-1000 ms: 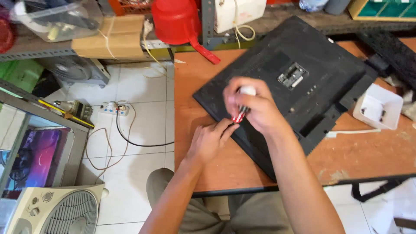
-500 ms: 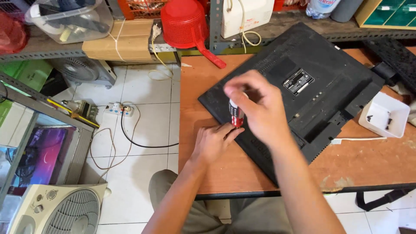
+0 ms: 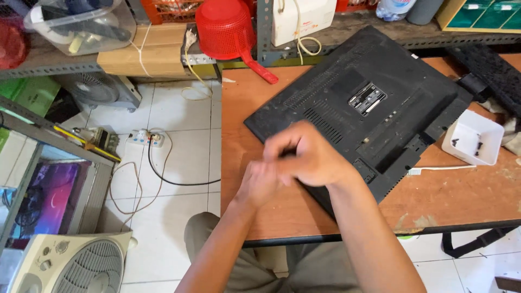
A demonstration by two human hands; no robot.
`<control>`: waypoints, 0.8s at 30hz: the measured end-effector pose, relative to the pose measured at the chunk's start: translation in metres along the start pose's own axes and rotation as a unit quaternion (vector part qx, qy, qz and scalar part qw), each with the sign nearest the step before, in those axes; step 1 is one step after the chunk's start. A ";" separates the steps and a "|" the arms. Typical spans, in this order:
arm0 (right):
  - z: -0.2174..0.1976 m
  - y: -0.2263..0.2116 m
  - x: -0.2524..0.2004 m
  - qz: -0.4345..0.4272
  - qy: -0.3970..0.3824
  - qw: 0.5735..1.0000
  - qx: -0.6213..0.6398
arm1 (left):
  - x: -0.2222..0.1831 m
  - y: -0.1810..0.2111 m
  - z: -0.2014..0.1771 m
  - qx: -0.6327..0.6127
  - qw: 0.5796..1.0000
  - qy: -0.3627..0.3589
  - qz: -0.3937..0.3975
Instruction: Using a manual screwdriver to remove screws from the back panel of a monitor to disassemble it.
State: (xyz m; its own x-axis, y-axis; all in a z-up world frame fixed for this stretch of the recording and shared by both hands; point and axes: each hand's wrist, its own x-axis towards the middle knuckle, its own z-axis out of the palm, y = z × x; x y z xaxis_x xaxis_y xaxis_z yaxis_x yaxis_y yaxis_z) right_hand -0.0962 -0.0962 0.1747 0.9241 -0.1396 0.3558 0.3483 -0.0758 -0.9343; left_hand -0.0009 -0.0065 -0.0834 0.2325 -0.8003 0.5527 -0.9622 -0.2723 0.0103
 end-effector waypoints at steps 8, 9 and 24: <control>0.009 0.024 0.001 -0.214 0.421 0.839 -0.270 | 0.056 0.001 -0.089 -0.212 0.976 0.046 -0.003; 0.015 0.029 -0.002 -0.226 0.479 0.807 -0.262 | 0.056 0.003 -0.089 -0.189 0.981 0.049 -0.009; -0.003 0.027 -0.032 -0.026 0.291 0.945 -0.148 | 0.056 0.002 -0.084 -0.163 0.981 0.107 0.004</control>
State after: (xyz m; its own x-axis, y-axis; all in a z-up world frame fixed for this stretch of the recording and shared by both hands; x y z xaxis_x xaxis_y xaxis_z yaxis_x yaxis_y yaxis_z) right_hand -0.1163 -0.0965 0.1380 0.6336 -0.6415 0.4325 0.2512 -0.3581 -0.8992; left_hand -0.0018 -0.0068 0.0176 0.2235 -0.6611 0.7162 -0.9662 -0.0532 0.2524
